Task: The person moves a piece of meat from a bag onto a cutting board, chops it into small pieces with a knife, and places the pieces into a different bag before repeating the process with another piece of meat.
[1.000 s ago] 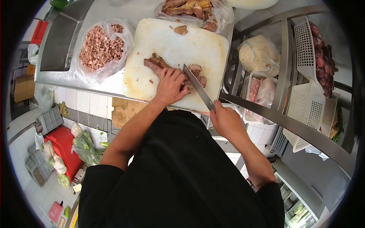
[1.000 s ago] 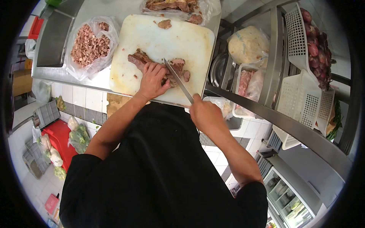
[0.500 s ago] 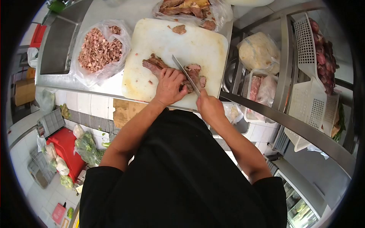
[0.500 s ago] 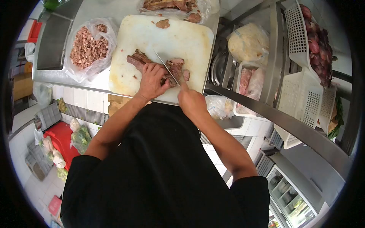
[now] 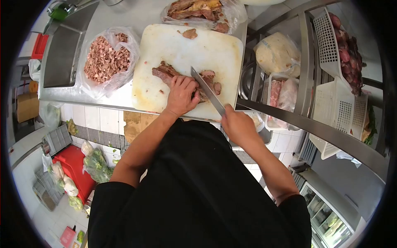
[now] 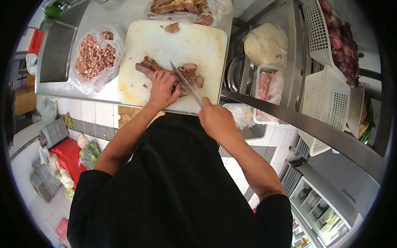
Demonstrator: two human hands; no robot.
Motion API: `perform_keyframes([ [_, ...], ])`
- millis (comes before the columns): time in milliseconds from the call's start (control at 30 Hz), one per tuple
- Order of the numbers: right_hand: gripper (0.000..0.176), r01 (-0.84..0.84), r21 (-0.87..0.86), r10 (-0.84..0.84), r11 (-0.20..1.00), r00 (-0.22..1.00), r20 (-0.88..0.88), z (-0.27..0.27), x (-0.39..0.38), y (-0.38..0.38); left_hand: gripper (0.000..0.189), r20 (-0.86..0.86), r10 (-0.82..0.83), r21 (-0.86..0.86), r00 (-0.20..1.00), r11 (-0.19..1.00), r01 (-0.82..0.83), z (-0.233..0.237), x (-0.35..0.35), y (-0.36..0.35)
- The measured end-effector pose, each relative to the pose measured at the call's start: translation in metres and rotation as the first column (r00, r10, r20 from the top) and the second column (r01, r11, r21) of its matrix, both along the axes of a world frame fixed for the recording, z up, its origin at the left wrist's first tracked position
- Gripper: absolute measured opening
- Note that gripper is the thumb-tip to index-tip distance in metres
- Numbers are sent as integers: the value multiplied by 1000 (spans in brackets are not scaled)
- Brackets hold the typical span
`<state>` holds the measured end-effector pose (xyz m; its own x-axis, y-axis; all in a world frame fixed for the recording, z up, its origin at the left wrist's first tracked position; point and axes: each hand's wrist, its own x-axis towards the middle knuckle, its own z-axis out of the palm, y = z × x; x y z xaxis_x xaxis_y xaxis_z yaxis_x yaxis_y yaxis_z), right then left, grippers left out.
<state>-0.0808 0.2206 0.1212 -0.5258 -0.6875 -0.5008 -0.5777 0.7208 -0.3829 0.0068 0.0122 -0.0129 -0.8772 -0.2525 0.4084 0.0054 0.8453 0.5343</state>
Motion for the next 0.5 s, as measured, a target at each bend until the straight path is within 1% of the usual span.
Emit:
perform_keyframes([
  [33,33,5,3,-5,1000,1000,1,-18,0,-7,24,1,-5,3,1000,1000,5,-1,-1,2],
  [67,32,25,-33,-26,999,999,-42,-39,-3,-22,24,-5,3,-6,1000,1000,-3,-1,-1,2],
  [100,32,39,-74,-45,997,995,-86,-44,-4,-35,24,-13,14,-19,1000,1000,-14,-1,-1,1],
  [133,32,40,-79,-46,996,995,-83,-40,-4,-32,24,-11,13,-24,1000,1000,-13,-1,1,0],
  [200,22,-5,-79,6,997,1000,9,-18,-3,-18,24,0,17,-26,1000,1000,-17,0,-1,1],
  [233,22,-12,-83,12,997,1000,5,-6,-1,-7,24,-4,23,-30,1000,999,-23,-1,-3,-1],
  [300,20,34,-5,-33,999,998,56,11,9,15,24,-8,5,19,1000,1000,-5,-4,-1,0],
  [333,20,29,-3,-29,1000,998,61,1,10,12,24,-2,9,21,1000,1000,-9,-4,1,0],
  [400,20,37,-36,-38,999,999,-23,-36,12,-1,24,-2,13,-2,1000,1000,-13,-3,-1,1],
  [433,20,35,-38,-36,999,999,-24,-46,10,-15,24,-4,15,-4,1000,1000,-15,-3,-2,0],
  [500,20,61,-108,-71,992,994,-87,-63,4,-45,24,2,6,12,1000,1000,-6,0,0,0],
])
